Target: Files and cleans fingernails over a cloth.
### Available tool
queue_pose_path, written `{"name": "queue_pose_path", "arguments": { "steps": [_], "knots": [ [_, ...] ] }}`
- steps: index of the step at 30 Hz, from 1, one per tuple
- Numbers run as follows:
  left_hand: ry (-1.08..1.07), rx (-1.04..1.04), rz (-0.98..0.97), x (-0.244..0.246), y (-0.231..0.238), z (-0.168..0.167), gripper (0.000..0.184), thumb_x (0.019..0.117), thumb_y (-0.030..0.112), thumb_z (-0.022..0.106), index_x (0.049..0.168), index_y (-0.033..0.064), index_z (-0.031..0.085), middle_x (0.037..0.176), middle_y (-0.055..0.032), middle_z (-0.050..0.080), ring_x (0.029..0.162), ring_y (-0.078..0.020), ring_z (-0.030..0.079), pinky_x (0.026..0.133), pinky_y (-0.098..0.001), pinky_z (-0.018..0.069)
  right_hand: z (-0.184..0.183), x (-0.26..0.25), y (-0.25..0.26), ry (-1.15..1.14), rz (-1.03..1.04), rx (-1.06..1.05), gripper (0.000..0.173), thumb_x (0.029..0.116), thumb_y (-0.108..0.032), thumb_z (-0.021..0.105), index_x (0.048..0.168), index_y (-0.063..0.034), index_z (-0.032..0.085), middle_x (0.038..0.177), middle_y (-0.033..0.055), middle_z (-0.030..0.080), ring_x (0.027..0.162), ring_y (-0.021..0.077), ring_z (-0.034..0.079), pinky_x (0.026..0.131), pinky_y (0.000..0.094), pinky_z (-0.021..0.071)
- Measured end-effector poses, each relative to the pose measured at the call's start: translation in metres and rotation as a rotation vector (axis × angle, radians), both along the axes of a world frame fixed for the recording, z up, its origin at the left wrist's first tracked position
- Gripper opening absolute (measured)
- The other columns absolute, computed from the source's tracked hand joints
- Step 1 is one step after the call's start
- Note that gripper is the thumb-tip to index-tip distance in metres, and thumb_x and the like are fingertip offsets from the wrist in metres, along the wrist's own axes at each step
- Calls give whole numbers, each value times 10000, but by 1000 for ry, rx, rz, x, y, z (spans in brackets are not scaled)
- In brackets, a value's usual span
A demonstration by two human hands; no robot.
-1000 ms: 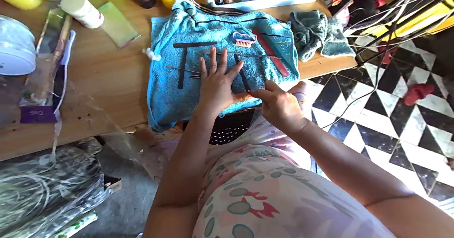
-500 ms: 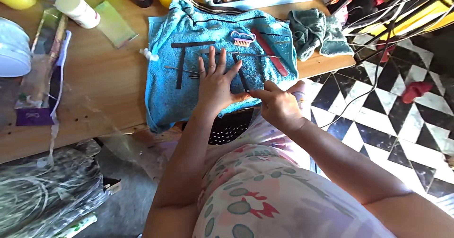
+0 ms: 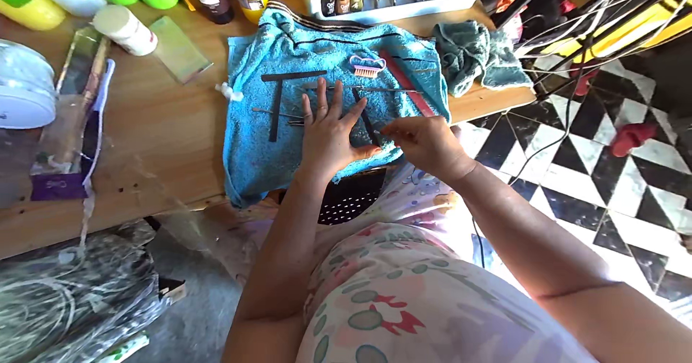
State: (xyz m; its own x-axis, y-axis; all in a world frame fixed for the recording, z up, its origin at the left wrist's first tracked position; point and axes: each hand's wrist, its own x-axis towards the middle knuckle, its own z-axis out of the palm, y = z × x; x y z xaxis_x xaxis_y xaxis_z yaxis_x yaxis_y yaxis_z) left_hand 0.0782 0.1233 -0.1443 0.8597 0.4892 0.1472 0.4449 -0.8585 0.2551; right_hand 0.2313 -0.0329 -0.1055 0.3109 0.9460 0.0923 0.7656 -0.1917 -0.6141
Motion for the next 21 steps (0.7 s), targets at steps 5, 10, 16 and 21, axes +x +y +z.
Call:
{"name": "queue_pose_path", "arguments": {
  "steps": [5, 10, 16, 21],
  "knots": [
    [6, -6, 2, 0, 0, 1, 994, 724, 876, 592, 1561, 365, 427, 1715, -131, 118, 1579, -374, -49, 1203, -668, -81, -9, -9, 6, -162, 28, -4, 261, 968, -3, 553, 1095, -79, 768, 939, 152, 709, 840, 329, 709, 715, 548, 576],
    [-7, 5, 7, 0, 0, -1, 995, 716, 886, 581, 1563, 391, 413, 1713, -123, 137, 1578, -384, -23, 1201, -672, -72, -4, -20, 4, -243, 25, -185, 345, 919, 58, 578, 1180, -102, 737, 1007, 175, 700, 840, 386, 710, 664, 587, 564],
    [34, -8, 6, 0, 1, 1, 1008, 718, 879, 591, 1577, 397, 379, 1722, -116, 83, 1576, -379, -70, 1196, -668, -99, 5, -29, -15, -295, 60, -313, 383, 913, 44, 599, 1220, -151, 717, 1014, 177, 699, 847, 401, 710, 659, 598, 558],
    [43, -15, 7, 1, 0, 4, 1012, 718, 869, 618, 1575, 381, 391, 1718, -129, 101, 1575, -378, -76, 1197, -672, -87, 9, -16, -7, -266, 50, -214, 322, 967, 19, 521, 1176, -117, 725, 1028, 174, 710, 890, 398, 715, 707, 616, 566]
  ]
}}
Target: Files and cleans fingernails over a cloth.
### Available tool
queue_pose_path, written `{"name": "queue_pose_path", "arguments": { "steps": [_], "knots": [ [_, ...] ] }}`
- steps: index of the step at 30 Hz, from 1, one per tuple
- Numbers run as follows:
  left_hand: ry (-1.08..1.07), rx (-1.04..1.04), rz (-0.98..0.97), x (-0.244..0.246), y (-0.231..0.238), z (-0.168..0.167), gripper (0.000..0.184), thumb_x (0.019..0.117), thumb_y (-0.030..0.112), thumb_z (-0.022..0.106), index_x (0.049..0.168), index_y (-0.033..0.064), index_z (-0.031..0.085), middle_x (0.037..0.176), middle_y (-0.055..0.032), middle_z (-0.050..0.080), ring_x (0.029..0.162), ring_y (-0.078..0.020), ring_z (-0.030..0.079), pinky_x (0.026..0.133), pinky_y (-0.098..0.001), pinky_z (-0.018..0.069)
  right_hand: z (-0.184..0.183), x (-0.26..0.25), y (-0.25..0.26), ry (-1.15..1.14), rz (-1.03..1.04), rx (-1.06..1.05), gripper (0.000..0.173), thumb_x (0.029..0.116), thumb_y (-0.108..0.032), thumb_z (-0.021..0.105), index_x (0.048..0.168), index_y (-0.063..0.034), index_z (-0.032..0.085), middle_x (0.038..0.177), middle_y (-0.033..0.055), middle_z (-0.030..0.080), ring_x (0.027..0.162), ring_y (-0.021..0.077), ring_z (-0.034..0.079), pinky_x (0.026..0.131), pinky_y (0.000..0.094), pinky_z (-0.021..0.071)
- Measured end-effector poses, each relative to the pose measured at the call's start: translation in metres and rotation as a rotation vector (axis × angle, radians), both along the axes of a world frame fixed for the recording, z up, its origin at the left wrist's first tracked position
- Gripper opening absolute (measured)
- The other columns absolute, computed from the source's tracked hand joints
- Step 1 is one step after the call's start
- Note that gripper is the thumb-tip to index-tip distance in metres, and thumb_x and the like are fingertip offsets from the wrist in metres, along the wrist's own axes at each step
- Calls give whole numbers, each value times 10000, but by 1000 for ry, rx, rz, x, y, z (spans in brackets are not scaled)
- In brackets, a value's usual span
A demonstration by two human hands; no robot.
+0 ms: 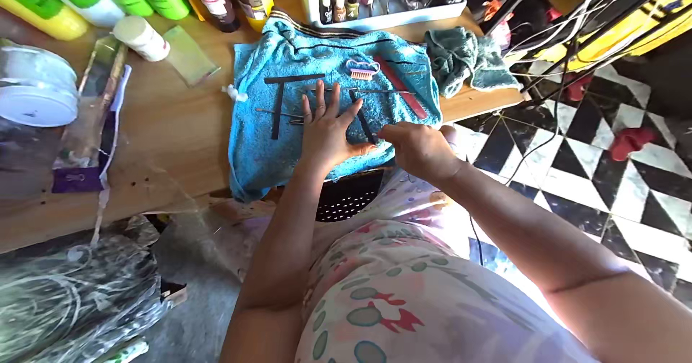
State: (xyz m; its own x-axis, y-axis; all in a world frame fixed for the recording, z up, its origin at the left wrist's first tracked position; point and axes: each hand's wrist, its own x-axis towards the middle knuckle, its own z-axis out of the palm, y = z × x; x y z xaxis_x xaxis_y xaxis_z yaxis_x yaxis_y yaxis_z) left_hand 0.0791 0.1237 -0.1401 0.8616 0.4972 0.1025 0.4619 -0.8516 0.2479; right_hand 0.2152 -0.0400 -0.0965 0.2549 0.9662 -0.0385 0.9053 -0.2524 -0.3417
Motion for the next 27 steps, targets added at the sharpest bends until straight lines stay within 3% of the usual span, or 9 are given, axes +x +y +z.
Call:
{"name": "queue_pose_path", "arguments": {
  "steps": [4, 11, 16, 21, 27],
  "knots": [
    [-18, 8, 0, 0, 2, -3, 1006, 709, 863, 634, 1565, 384, 410, 1718, -119, 110, 1580, -363, -58, 1204, -665, -83, -9, 3, 18, 48, -24, 32, 319, 963, 17, 526, 1179, -113, 721, 1055, 172, 711, 935, 392, 712, 744, 621, 562],
    [-33, -5, -4, 0, 1, -3, 1021, 704, 885, 605, 1567, 376, 410, 1715, -135, 117, 1576, -383, -60, 1199, -674, -84, -11, 3, -16, -11, 56, 7, 349, 912, 56, 575, 1161, -126, 739, 976, 147, 709, 798, 364, 715, 638, 590, 569],
    [-46, -2, -4, -1, -1, -3, 1021, 703, 887, 604, 1563, 366, 423, 1713, -136, 129, 1577, -383, -53, 1196, -681, -82, -15, 20, -18, 79, 119, 159, 282, 975, 11, 566, 1123, -133, 759, 1009, 102, 737, 861, 298, 731, 722, 555, 598],
    [-64, 25, -15, -1, 1, -7, 1013, 708, 888, 594, 1561, 368, 426, 1707, -137, 157, 1580, -377, -26, 1201, -675, -69, 4, 30, -15, 14, 261, 178, 335, 876, 35, 583, 1076, -156, 773, 921, 67, 699, 733, 256, 696, 587, 509, 571],
    [-62, 10, -11, 0, 0, -5, 1009, 706, 873, 614, 1556, 357, 440, 1709, -138, 148, 1579, -380, -30, 1201, -670, -73, 9, 38, -5, 184, 266, 212, 231, 969, -1, 617, 1115, -107, 762, 992, 91, 683, 842, 191, 685, 760, 376, 603]
  ]
}}
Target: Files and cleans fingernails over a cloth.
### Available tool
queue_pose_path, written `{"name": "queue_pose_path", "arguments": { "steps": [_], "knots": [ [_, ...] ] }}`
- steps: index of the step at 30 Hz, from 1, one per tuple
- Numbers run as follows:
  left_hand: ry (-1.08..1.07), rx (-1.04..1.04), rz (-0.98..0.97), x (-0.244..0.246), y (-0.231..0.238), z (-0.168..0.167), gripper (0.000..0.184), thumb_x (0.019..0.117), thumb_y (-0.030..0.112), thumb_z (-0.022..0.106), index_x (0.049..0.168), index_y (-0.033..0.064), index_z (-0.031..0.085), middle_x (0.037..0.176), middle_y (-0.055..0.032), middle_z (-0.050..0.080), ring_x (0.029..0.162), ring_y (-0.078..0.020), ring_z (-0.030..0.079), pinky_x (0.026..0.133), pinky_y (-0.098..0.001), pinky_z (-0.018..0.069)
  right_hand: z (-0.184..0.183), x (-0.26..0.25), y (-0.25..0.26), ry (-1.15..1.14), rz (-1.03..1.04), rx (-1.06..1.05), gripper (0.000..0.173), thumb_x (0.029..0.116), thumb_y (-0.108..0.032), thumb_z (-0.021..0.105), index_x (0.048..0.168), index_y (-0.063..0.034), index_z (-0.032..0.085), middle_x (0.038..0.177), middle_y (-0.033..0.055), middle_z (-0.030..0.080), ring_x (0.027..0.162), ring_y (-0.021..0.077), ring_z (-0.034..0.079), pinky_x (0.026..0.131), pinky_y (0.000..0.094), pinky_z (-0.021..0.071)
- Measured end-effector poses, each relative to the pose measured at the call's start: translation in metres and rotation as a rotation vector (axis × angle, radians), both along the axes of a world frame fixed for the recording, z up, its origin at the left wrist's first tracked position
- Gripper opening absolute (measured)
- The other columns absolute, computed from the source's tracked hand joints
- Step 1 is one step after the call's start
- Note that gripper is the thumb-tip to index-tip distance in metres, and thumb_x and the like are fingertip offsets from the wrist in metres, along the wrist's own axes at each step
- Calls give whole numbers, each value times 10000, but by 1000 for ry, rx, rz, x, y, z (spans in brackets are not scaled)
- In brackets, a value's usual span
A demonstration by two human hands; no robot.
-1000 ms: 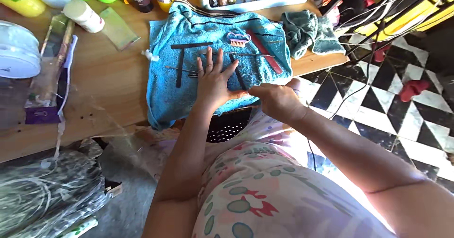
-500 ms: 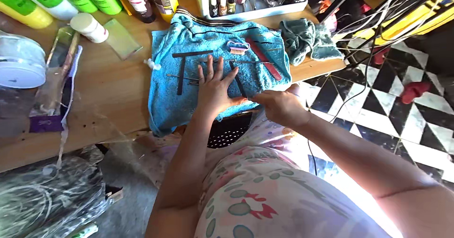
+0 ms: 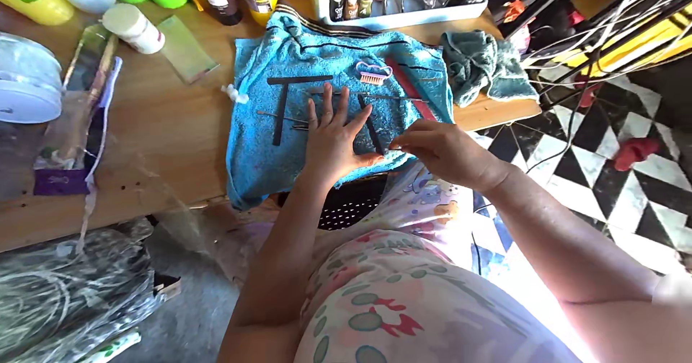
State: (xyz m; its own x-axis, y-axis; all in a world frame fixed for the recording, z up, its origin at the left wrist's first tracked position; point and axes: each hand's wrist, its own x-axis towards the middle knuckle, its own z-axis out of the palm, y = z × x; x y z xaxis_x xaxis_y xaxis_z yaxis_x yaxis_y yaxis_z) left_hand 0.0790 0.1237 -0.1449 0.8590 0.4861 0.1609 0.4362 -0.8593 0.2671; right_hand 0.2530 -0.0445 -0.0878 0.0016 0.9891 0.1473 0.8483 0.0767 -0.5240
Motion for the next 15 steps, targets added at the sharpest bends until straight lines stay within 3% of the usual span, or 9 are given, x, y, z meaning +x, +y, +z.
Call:
{"name": "queue_pose_path", "arguments": {
  "steps": [4, 8, 11, 15],
  "knots": [
    [-33, 17, -3, 0, -1, -3, 1010, 722, 895, 562, 1553, 331, 452, 1704, -154, 160, 1575, -400, -19, 1193, -695, -63, -6, 4, 12, 2, 30, 69, 213, 955, -32, 647, 1126, -84, 764, 1000, 104, 674, 843, 184, 681, 763, 346, 606],
    [-89, 46, -24, -3, -4, -4, 969, 783, 915, 451, 1524, 293, 505, 1695, -113, 224, 1577, -394, 10, 1196, -715, -40, -18, 4, 17, -52, -1, 134, 217, 965, -65, 606, 1105, -73, 771, 955, 96, 682, 804, 183, 676, 712, 346, 598],
    [-98, 18, -56, -3, -4, -2, 873, 820, 834, 525, 1502, 289, 536, 1695, -41, 247, 1580, -383, 9, 1190, -720, -55, -25, -1, 15, -94, -27, 121, 241, 945, -21, 603, 1101, -82, 776, 988, 106, 700, 887, 235, 694, 769, 414, 604],
    [-87, -8, -107, -4, -3, -1, 877, 834, 787, 563, 1512, 231, 528, 1651, 16, 357, 1584, -346, 56, 1175, -736, -67, -34, -3, 10, -128, 9, 175, 319, 906, 12, 592, 1121, -119, 788, 968, 96, 703, 891, 236, 688, 760, 386, 594]
  ]
}}
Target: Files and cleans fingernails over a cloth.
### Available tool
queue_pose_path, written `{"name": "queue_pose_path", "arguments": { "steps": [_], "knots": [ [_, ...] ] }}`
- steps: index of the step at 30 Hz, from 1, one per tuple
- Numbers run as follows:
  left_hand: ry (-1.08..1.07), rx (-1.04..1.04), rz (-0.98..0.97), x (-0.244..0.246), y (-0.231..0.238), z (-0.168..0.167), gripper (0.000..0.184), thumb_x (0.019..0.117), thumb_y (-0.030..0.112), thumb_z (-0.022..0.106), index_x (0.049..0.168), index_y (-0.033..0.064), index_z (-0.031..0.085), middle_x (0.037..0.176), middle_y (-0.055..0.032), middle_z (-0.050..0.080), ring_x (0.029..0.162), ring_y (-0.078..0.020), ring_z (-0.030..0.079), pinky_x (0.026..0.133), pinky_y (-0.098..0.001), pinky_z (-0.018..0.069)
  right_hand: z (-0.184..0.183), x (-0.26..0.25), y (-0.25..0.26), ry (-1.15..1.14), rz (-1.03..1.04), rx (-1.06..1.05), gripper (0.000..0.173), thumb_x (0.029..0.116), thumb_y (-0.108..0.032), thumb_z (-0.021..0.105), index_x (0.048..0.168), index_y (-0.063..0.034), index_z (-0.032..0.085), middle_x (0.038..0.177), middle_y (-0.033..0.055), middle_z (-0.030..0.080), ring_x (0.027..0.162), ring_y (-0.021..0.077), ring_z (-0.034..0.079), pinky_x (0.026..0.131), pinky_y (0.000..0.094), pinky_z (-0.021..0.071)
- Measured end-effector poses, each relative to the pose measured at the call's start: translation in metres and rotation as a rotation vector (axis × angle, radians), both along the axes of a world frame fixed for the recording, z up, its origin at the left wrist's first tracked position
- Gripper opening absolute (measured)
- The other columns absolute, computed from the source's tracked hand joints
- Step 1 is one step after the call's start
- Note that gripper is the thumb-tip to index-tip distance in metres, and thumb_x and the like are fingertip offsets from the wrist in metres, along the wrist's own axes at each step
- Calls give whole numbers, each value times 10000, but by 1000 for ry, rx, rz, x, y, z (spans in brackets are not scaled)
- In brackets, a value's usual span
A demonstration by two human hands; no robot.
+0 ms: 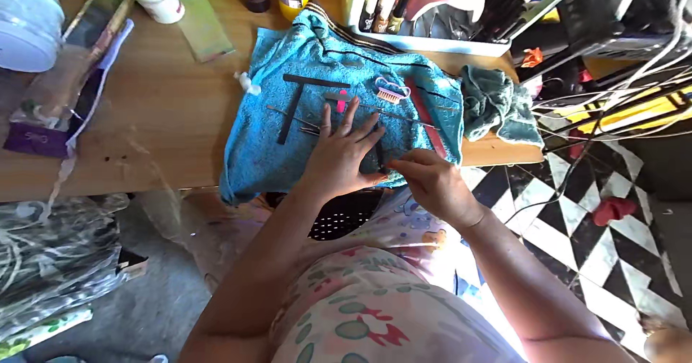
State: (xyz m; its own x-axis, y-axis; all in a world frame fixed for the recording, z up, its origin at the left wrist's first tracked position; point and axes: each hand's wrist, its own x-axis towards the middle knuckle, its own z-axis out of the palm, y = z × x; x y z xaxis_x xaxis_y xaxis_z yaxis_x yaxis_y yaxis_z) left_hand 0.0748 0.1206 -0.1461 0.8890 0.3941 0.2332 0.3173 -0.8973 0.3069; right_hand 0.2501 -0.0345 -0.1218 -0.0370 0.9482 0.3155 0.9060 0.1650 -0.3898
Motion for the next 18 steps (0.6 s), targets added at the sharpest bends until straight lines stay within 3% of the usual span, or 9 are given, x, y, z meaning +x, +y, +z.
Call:
{"name": "queue_pose_path", "arguments": {
  "steps": [7, 11, 15, 18],
  "knots": [
    [11, -18, -20, -1, 0, 1, 901, 833, 805, 545, 1513, 215, 527, 1642, 17, 375, 1586, -325, 68, 1175, -730, -82, -4, -4, 0, -49, 11, 3, 408, 822, 118, 587, 1074, -120, 802, 942, 125, 676, 844, 277, 674, 664, 414, 576],
    [27, -21, -13, -1, 0, 2, 905, 829, 811, 544, 1521, 229, 514, 1648, 33, 361, 1586, -329, 59, 1176, -725, -83, -8, -10, 6, -123, -39, 25, 392, 827, 117, 603, 1060, -127, 800, 940, 137, 664, 821, 299, 667, 613, 429, 550],
    [41, -20, -14, 0, 1, 1, 907, 819, 812, 557, 1515, 231, 523, 1650, 37, 357, 1586, -336, 49, 1171, -730, -84, -8, -15, 15, -182, -91, 6, 385, 832, 127, 640, 1087, -120, 790, 999, 154, 671, 890, 342, 674, 645, 476, 562],
    [36, -8, -16, 0, 0, 2, 907, 810, 809, 570, 1514, 238, 524, 1647, 43, 362, 1586, -333, 48, 1170, -731, -82, -8, -14, 16, -122, -106, 49, 402, 858, 116, 605, 1114, -129, 795, 1002, 146, 671, 893, 313, 674, 675, 461, 574]
  ]
}}
